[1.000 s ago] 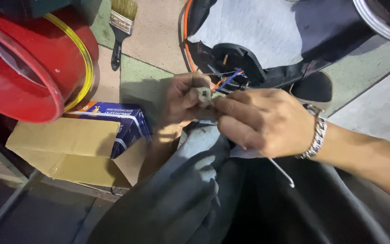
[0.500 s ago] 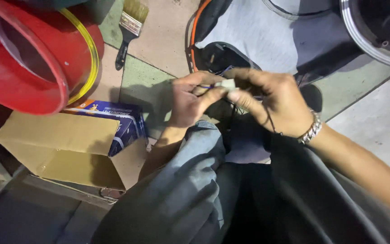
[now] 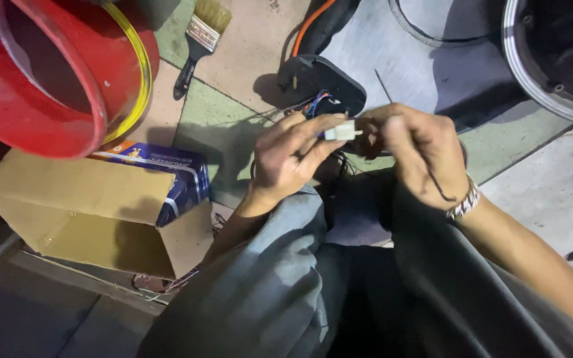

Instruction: The person sits on the workshop floor repairing a motorcycle tail light assembly. They join wires using a white connector, fit the wiring into the light housing, then use a screwdriver to drive screws securing the housing. At the end they stand and carry a power drill across the shop.

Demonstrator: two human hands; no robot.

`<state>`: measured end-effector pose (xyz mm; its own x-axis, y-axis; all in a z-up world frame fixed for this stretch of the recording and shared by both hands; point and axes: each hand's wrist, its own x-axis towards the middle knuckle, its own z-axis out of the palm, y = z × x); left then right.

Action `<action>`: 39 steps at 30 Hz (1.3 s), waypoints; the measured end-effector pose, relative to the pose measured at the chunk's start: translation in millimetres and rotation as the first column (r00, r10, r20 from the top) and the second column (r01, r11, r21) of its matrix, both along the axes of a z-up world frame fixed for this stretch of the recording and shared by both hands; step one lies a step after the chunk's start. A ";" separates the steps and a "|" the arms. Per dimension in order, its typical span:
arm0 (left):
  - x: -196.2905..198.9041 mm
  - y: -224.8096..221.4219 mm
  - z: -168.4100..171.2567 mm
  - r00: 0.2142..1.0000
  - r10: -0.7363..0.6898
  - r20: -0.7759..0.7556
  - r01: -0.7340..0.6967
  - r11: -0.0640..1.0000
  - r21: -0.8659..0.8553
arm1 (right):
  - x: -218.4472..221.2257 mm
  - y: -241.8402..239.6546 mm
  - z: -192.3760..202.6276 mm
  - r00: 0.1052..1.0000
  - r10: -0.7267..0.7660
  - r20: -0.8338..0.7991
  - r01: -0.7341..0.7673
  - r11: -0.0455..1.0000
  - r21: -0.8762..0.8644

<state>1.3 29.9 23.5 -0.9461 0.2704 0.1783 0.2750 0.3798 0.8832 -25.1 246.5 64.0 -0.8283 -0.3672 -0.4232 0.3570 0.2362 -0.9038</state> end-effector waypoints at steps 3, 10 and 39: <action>7.3 -9.0 -11.1 0.964 0.031 0.263 -0.094 0.968 0.231 | -8.7 5.1 21.2 0.937 0.079 -0.341 -0.072 0.997 0.034; 8.4 -15.2 -16.9 0.949 -0.086 0.304 -0.080 0.866 0.494 | -11.4 2.0 55.9 0.903 0.088 -0.420 -0.118 0.992 -0.044; -2.2 -15.4 1.6 0.924 -0.246 0.293 0.078 0.871 0.486 | -26.8 -14.4 66.7 0.923 0.120 -0.367 -0.143 0.989 -0.036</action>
